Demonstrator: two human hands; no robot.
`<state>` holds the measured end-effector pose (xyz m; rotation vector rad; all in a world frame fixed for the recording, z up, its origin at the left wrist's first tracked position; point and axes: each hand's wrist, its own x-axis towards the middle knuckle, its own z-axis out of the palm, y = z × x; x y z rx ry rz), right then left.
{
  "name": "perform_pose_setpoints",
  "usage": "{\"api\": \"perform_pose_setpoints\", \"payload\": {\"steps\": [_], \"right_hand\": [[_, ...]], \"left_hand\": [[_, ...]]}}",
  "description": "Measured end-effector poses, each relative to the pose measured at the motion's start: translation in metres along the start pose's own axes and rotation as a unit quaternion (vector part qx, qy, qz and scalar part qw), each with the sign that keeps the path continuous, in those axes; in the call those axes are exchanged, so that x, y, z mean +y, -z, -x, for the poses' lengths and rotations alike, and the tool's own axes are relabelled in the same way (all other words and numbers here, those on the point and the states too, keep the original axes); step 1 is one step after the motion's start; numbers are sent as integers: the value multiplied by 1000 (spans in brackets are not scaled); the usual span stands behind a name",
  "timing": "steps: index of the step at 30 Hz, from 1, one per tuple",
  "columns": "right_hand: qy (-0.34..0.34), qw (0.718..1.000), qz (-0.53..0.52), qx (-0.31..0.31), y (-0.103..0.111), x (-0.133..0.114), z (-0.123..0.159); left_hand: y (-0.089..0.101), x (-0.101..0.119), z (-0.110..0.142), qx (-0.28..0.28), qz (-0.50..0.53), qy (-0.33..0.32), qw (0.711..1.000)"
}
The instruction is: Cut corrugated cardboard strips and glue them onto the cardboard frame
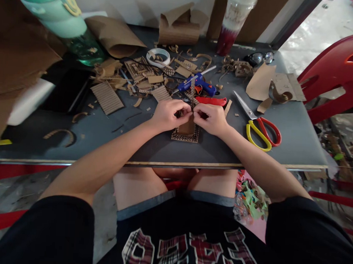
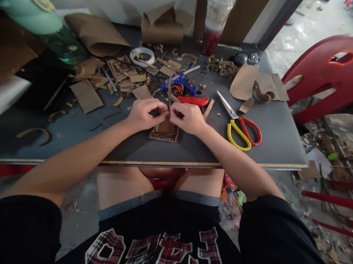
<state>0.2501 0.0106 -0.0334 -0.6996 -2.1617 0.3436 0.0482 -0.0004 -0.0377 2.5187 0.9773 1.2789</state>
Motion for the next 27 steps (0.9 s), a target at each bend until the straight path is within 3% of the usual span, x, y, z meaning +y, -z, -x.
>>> {"api": "perform_pose_setpoints", "payload": {"steps": [9, 16, 27], "right_hand": [[12, 999, -45, -24, 2, 2, 0], [5, 996, -79, -47, 4, 3, -1], [9, 994, -97, -49, 7, 4, -1]], "left_hand": [[1, -2, 0, -10, 29, -22, 999], [1, -3, 0, -43, 42, 18, 998], [5, 1, -3, -43, 77, 27, 996]]}}
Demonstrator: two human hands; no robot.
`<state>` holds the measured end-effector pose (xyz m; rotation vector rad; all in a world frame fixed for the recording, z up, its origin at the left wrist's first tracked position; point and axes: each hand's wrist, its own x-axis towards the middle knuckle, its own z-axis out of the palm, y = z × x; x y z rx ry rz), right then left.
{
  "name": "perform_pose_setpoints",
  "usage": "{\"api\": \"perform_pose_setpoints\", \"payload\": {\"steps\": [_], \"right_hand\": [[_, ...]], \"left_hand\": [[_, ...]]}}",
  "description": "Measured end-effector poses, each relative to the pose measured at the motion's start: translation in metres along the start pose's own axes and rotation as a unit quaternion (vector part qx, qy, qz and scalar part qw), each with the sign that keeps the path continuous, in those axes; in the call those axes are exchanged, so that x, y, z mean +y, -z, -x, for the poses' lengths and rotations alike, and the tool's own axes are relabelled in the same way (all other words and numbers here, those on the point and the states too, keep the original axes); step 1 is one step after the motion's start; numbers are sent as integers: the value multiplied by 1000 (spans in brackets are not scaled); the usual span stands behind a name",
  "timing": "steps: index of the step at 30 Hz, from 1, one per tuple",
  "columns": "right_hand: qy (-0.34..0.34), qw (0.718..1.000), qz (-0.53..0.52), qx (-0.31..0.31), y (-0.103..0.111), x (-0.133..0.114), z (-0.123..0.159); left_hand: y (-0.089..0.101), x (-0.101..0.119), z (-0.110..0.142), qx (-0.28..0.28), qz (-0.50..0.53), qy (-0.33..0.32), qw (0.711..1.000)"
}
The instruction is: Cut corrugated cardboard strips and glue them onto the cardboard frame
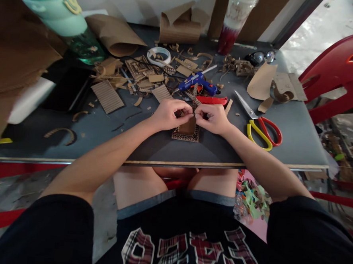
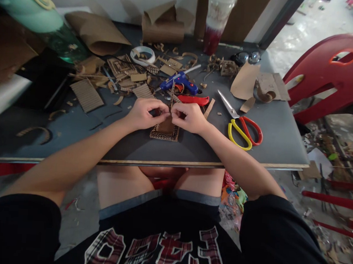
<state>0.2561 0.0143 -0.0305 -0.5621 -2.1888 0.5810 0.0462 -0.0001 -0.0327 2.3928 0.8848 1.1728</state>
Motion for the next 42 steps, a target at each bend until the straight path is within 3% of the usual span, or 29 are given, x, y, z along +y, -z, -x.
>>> {"api": "perform_pose_setpoints", "payload": {"steps": [13, 25, 42], "right_hand": [[0, 1000, -24, -3, 0, 0, 1], [18, 998, 52, 8, -2, 1, 1], [11, 998, 47, -27, 1, 2, 1]], "left_hand": [[2, -1, -1, -27, 55, 32, 998], [3, -6, 2, 0, -78, 19, 997], [2, -7, 2, -34, -73, 7, 997]]}}
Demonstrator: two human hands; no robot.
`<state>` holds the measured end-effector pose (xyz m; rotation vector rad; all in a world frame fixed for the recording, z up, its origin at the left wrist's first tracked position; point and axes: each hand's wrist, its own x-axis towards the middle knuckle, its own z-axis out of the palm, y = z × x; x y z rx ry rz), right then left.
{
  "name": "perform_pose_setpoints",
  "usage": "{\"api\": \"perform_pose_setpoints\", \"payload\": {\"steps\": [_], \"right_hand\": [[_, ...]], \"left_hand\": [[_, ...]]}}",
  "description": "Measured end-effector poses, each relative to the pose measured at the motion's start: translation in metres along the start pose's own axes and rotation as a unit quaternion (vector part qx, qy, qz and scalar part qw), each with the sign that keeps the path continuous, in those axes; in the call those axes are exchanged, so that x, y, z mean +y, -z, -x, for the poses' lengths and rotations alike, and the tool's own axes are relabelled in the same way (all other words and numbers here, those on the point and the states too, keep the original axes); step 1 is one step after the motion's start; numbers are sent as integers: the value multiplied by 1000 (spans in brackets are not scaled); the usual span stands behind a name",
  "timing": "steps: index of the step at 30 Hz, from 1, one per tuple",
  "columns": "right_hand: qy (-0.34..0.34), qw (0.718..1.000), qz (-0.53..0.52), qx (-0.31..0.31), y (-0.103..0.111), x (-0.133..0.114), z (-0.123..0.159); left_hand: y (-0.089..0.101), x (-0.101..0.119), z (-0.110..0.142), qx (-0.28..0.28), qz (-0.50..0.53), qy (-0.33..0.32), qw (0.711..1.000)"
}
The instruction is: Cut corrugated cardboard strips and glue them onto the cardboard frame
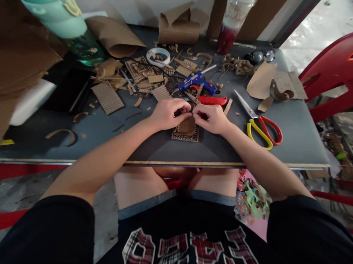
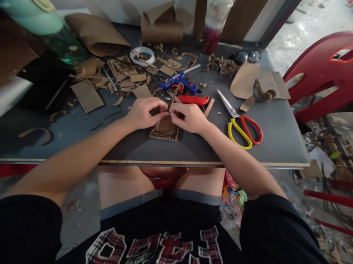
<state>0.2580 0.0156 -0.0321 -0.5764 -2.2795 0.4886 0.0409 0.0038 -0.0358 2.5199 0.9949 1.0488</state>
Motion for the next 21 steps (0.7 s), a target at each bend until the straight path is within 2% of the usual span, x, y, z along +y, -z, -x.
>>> {"api": "perform_pose_setpoints", "payload": {"steps": [9, 15, 21], "right_hand": [[-2, 1000, -9, -6, 1, -1, 0], [-28, 999, 17, -32, 1, 1, 0], [-32, 999, 14, -32, 1, -1, -1]], "left_hand": [[-1, 0, -1, -8, -1, -18, 1000], [-1, -6, -1, -40, -49, -35, 997], [-3, -9, -1, -54, -50, -55, 996]]}}
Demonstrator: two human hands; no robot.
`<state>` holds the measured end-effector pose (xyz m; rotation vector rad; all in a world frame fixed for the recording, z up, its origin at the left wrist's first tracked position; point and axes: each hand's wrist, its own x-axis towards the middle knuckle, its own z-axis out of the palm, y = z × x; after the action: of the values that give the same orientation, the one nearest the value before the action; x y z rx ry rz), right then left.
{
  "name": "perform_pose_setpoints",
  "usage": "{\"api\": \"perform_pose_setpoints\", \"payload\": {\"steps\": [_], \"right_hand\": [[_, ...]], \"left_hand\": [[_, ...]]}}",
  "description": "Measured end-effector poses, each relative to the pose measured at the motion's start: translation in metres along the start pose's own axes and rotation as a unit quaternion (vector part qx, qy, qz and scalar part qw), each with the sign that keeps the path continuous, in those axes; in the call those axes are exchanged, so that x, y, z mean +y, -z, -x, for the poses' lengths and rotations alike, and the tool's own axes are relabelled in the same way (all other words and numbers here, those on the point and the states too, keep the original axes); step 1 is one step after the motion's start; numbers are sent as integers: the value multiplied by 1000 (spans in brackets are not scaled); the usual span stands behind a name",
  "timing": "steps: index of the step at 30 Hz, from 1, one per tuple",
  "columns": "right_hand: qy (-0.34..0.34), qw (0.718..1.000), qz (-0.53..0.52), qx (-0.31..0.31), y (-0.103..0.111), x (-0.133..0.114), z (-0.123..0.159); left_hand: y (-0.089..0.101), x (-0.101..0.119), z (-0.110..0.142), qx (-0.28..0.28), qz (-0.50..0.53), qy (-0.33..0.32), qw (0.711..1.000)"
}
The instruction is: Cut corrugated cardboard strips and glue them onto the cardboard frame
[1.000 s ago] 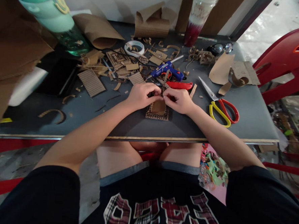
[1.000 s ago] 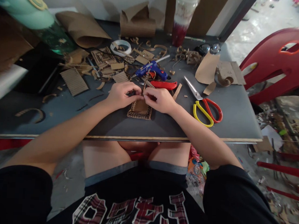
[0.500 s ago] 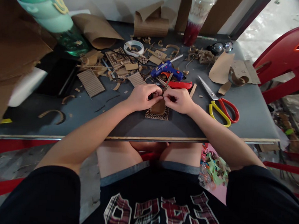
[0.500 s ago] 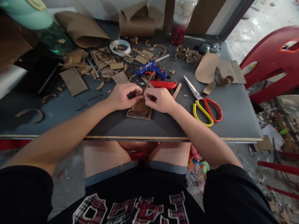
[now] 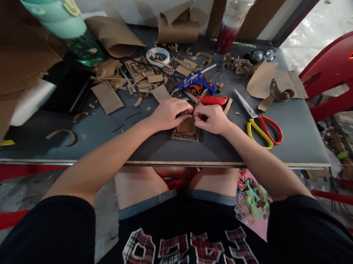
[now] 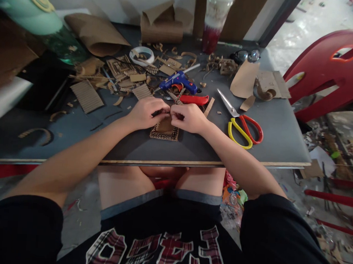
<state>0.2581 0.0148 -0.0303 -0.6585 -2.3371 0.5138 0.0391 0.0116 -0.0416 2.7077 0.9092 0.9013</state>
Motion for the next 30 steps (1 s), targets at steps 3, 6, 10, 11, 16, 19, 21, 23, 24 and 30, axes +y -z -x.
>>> {"api": "perform_pose_setpoints", "payload": {"steps": [3, 6, 10, 11, 16, 19, 21, 23, 24, 30], "right_hand": [[5, 1000, -3, -1, 1, 1, 1], [19, 1000, -16, -5, 3, 1, 2], [10, 1000, 14, 18, 3, -2, 3], [-6, 999, 25, 27, 2, -3, 3], [-76, 994, 31, 76, -1, -2, 2], [-80, 994, 24, 64, -1, 1, 1], [-70, 996, 34, 44, 0, 2, 1], [-62, 996, 48, 29, 0, 2, 2], [-59, 996, 55, 24, 1, 2, 2], [-46, 994, 92, 23, -2, 2, 2]], "left_hand": [[0, 0, 0, 12, 10, -11, 1000], [0, 1, -1, 26, 22, -25, 999], [2, 1, -1, 55, 16, -24, 998], [3, 1, 0, 64, 14, -12, 998], [6, 0, 1, 84, 1, 19, 996], [5, -1, 2, 86, -13, 3, 996], [4, -1, 2, 86, -19, 1, 996], [3, -1, 2, 79, -18, 7, 997], [3, -1, 2, 75, -16, 10, 997], [2, 2, 0, 60, -34, 28, 997]]}}
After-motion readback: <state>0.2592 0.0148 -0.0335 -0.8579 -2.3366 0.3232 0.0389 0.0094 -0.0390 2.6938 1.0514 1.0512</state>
